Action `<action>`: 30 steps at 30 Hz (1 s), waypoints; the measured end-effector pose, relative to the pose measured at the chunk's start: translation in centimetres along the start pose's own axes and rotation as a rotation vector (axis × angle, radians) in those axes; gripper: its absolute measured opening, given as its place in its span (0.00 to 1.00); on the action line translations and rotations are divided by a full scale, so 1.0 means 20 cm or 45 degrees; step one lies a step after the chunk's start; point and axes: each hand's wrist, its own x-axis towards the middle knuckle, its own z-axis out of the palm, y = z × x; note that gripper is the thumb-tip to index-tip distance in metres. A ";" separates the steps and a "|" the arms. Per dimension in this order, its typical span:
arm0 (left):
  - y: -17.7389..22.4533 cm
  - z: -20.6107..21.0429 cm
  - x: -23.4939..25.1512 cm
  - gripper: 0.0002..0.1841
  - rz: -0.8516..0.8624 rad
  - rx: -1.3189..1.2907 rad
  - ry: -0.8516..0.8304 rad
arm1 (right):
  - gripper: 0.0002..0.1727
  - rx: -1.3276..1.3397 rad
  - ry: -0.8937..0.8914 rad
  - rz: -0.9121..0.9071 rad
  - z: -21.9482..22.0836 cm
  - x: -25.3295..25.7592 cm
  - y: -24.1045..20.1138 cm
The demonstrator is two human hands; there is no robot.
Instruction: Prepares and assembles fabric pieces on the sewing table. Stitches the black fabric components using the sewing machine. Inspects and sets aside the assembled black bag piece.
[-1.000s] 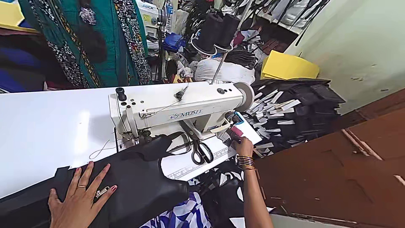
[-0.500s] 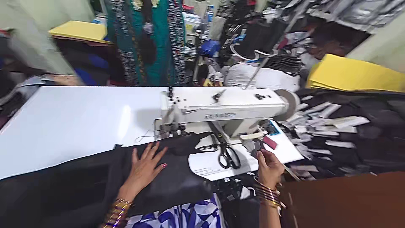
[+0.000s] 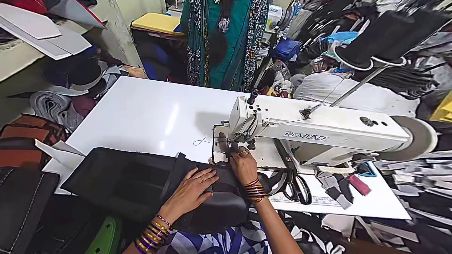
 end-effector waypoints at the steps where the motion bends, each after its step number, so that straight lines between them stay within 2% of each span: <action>1: -0.02 0.02 0.00 0.25 0.017 0.018 0.018 | 0.10 0.026 0.014 0.004 0.00 -0.01 0.00; 9: -0.04 0.06 0.02 0.27 0.000 0.047 0.073 | 0.14 0.192 0.076 0.046 0.02 -0.08 0.03; 13: -0.03 0.06 0.03 0.28 -0.033 0.065 0.103 | 0.32 0.302 -0.126 0.089 -0.14 -0.22 0.03; 14: -0.03 0.07 0.03 0.29 -0.043 0.065 0.105 | 0.33 0.309 -0.180 0.053 -0.17 -0.28 0.05; 18: -0.03 0.07 0.04 0.30 -0.052 0.080 0.103 | 0.13 0.329 -0.231 -0.180 -0.31 -0.55 0.15; 19: -0.03 0.07 0.04 0.30 -0.052 0.083 0.103 | 0.12 0.327 -0.385 -0.201 -0.41 -0.60 0.18; 20: -0.03 0.07 0.03 0.30 -0.056 0.086 0.101 | 0.11 0.319 -0.698 -0.184 -0.55 -0.62 0.20; 22: -0.03 0.07 0.03 0.30 -0.063 0.092 0.099 | 0.12 0.336 -1.540 0.039 -0.82 -0.55 0.19; 23: -0.03 0.07 0.03 0.30 -0.058 0.096 0.099 | 0.15 0.363 -1.627 0.083 -0.89 -0.52 0.20; 24: -0.04 0.07 0.04 0.30 -0.053 0.101 0.102 | 0.17 0.391 -1.375 0.027 -0.93 -0.53 0.22; 25: -0.04 0.07 0.04 0.30 -0.050 0.102 0.107 | 0.20 0.362 -0.990 -0.042 -0.92 -0.53 0.23; 26: -0.04 0.08 0.03 0.30 -0.047 0.104 0.111 | 0.21 0.332 -0.666 -0.020 -0.86 -0.50 0.22; 27: -0.04 0.08 0.03 0.30 -0.046 0.104 0.107 | 0.22 0.308 -0.433 0.057 -0.77 -0.43 0.20; 28: -0.04 0.07 0.03 0.30 -0.048 0.105 0.101 | 0.24 0.255 -0.303 0.150 -0.66 -0.36 0.20; 30: -0.03 0.06 0.03 0.30 -0.059 0.113 0.087 | 0.35 0.093 -0.394 0.353 -0.49 -0.26 0.22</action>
